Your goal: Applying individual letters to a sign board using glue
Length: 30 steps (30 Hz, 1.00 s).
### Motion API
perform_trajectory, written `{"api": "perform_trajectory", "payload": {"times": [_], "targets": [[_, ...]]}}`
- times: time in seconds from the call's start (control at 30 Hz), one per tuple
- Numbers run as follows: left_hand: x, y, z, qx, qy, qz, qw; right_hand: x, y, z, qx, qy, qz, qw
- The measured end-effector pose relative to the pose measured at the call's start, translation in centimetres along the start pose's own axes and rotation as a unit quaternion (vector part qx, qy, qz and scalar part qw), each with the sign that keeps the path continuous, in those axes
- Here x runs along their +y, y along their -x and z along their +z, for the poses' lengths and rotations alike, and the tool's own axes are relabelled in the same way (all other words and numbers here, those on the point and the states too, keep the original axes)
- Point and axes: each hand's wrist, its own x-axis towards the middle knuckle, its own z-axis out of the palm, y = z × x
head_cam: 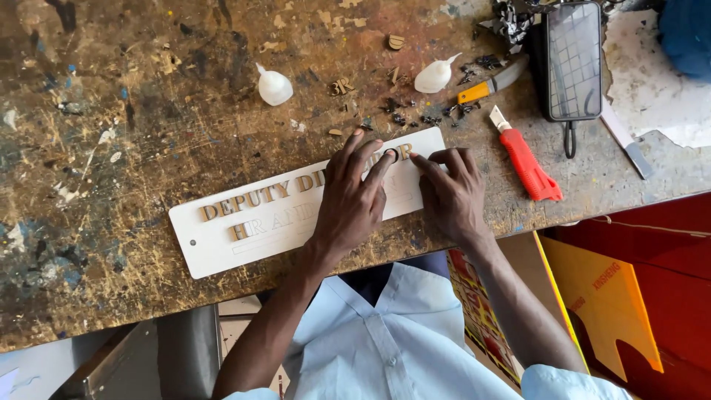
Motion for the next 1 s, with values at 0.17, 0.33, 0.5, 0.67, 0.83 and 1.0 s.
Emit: {"api": "perform_trajectory", "payload": {"times": [0.17, 0.33, 0.5, 0.67, 0.83, 1.0], "targets": [[-1.7, 1.9, -1.7, 0.071, -0.015, -0.026, 0.997, -1.5, -1.2, -1.0, 0.016, -0.027, 0.004, 1.000], [-3.8, 4.3, -3.6, 0.103, -0.020, -0.066, 0.992, -1.1, -0.8, -0.6, 0.042, -0.123, 0.045, 0.990], [-3.9, 5.0, -6.0, 0.095, 0.038, -0.107, 0.989, -1.0, -0.8, -1.3, 0.090, -0.180, 0.121, 0.972], [-4.2, 4.4, -5.9, 0.075, 0.053, -0.098, 0.991, -0.7, -1.2, -2.2, 0.106, -0.239, 0.184, 0.947], [-4.2, 1.4, -4.5, 0.046, 0.081, -0.078, 0.993, 1.4, -0.6, -2.9, 0.102, -0.324, 0.202, 0.919], [-4.8, -4.5, -1.8, 0.031, 0.047, -0.017, 0.998, 2.1, -1.2, -2.7, 0.176, -0.338, 0.263, 0.886]]}}
